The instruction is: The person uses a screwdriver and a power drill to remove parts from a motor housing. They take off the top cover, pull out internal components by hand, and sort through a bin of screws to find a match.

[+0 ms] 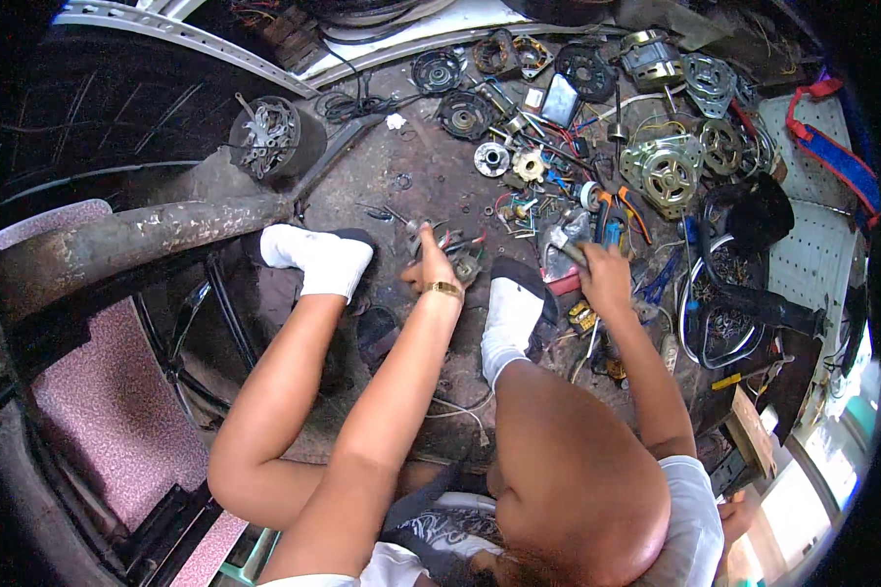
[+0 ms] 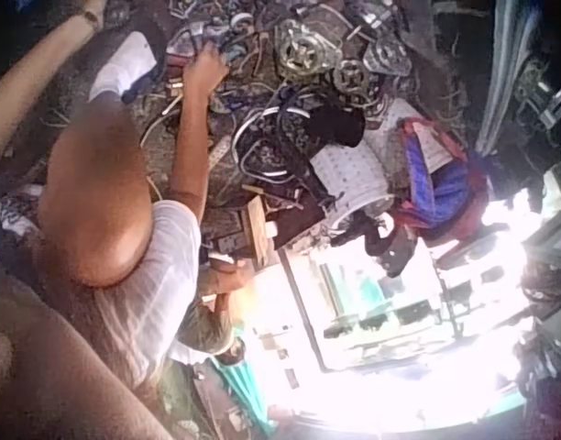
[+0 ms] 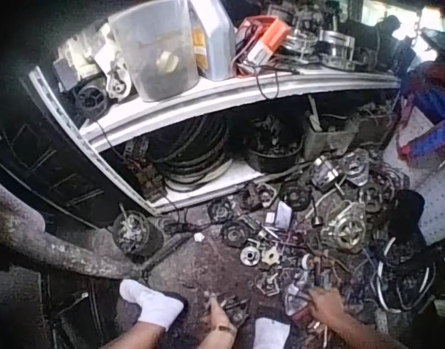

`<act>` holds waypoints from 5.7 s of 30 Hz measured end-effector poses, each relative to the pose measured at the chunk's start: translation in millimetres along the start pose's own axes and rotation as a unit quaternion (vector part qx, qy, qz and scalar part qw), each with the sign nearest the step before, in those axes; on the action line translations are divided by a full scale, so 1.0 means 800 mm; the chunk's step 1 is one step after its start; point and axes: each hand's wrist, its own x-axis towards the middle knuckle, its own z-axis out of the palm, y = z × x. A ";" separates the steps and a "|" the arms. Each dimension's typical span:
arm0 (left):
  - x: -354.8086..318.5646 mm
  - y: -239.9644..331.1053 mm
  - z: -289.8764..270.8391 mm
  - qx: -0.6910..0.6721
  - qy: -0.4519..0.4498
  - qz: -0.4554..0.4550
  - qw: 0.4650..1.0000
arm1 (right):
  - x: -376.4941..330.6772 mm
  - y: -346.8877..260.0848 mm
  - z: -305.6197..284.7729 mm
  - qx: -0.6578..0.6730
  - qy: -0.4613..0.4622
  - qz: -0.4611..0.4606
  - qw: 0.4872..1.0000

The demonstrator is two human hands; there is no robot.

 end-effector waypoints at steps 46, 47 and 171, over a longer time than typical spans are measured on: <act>0.199 0.112 -0.280 0.264 0.199 0.419 0.845 | -0.109 -0.040 -0.057 0.741 0.146 0.213 0.620; 0.163 0.059 -0.238 0.286 0.134 0.395 0.863 | -0.139 -0.016 -0.065 0.705 0.155 0.223 0.655; -0.109 -0.106 -0.265 0.526 -0.296 0.447 0.660 | -0.195 0.261 -0.207 0.418 0.479 0.310 0.707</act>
